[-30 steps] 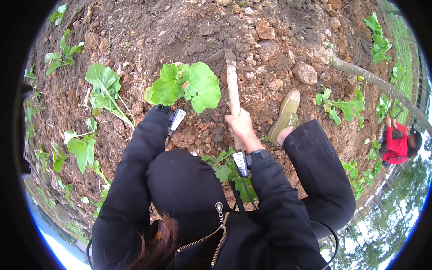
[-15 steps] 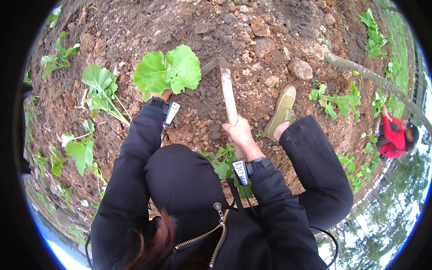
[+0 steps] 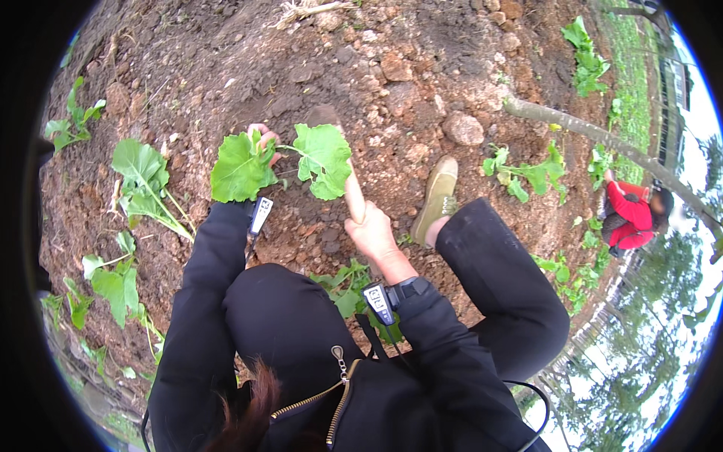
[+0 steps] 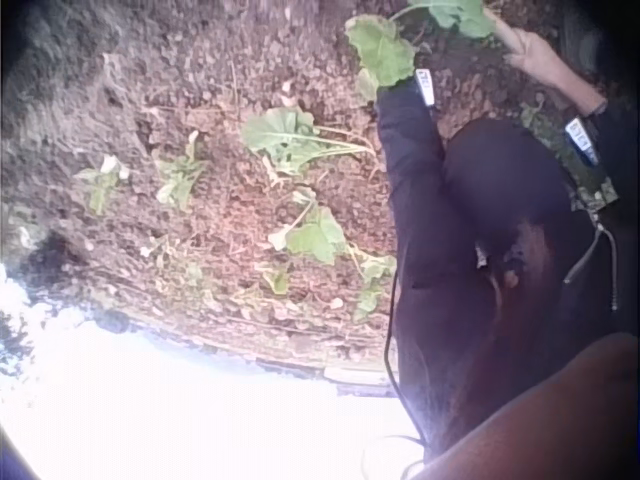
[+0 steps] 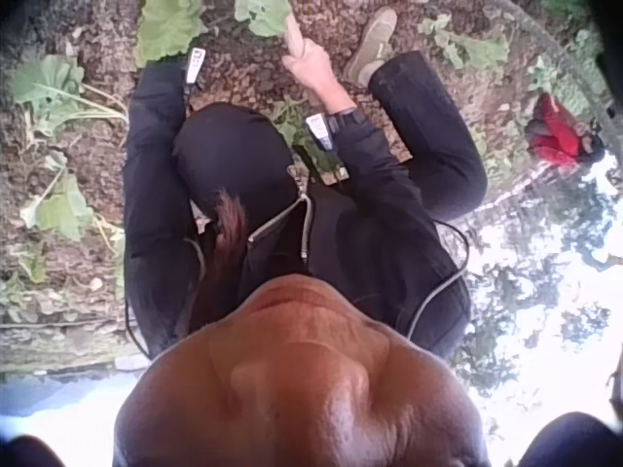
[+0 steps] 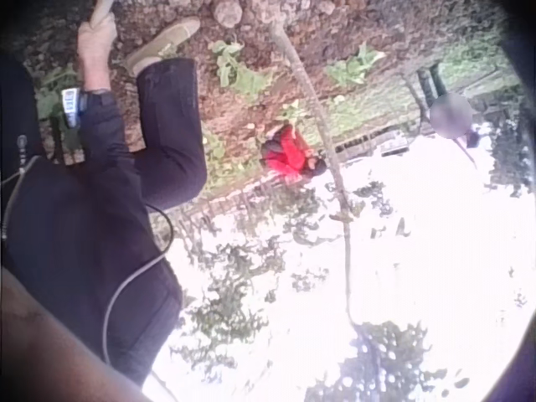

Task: The person uses a hand hoe to loosen soil around leafy green plants, pulls them from the ground, and places them into a red bucket. The person repeats this process across multiple plants in the garden bed.

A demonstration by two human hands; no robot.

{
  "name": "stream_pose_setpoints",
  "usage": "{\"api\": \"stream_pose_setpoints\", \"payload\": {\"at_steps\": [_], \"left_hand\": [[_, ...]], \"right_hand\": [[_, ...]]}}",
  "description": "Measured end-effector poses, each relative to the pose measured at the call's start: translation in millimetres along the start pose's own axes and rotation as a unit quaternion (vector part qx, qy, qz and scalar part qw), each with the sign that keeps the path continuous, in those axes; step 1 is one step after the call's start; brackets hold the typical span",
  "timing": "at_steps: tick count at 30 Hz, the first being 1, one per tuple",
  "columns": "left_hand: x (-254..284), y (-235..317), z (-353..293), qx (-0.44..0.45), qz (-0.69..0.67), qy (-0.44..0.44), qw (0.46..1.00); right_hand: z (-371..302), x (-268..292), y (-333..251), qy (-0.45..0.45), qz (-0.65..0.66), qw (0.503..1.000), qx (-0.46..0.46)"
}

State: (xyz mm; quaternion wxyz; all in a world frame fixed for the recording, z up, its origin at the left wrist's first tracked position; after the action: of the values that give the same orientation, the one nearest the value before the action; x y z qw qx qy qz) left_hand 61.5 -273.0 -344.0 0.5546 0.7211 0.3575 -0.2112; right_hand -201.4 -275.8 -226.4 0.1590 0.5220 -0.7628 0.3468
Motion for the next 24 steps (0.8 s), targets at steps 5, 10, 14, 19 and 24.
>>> {"api": "stream_pose_setpoints", "payload": {"at_steps": [5,10,14,19,24], "left_hand": [[7.3,-11.3,-5.0,0.083,-0.171,0.162,0.968],[7.1,-1.1,2.8,0.071,0.001,0.183,0.981],[24.7,-21.8,-2.9,0.117,-0.085,0.236,0.961],[8.3,-13.0,13.1,0.031,-0.199,0.096,0.975],[2.0,32.5,-4.0,0.007,0.293,0.116,0.949]], "right_hand": [[0.0,9.5,-24.8,-0.005,-0.029,1.0,-0.009],[13.4,5.2,-24.9,-0.028,-0.041,0.998,-0.03],[21.2,3.8,-25.7,-0.008,-0.065,0.998,0.017],[25.2,14.0,-32.0,-0.013,-0.077,0.997,0.013],[19.2,60.4,-65.9,0.001,-0.112,0.988,0.109]]}}
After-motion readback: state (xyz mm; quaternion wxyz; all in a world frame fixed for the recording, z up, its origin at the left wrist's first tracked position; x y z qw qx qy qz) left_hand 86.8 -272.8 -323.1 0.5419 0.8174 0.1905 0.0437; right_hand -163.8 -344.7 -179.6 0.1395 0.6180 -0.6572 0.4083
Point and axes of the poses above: each hand's wrist, its own z-axis towards the middle knuckle, its own x-axis out of the back of the hand, y = z × x, the point moved 10 cm from there along z, towards the middle knuckle
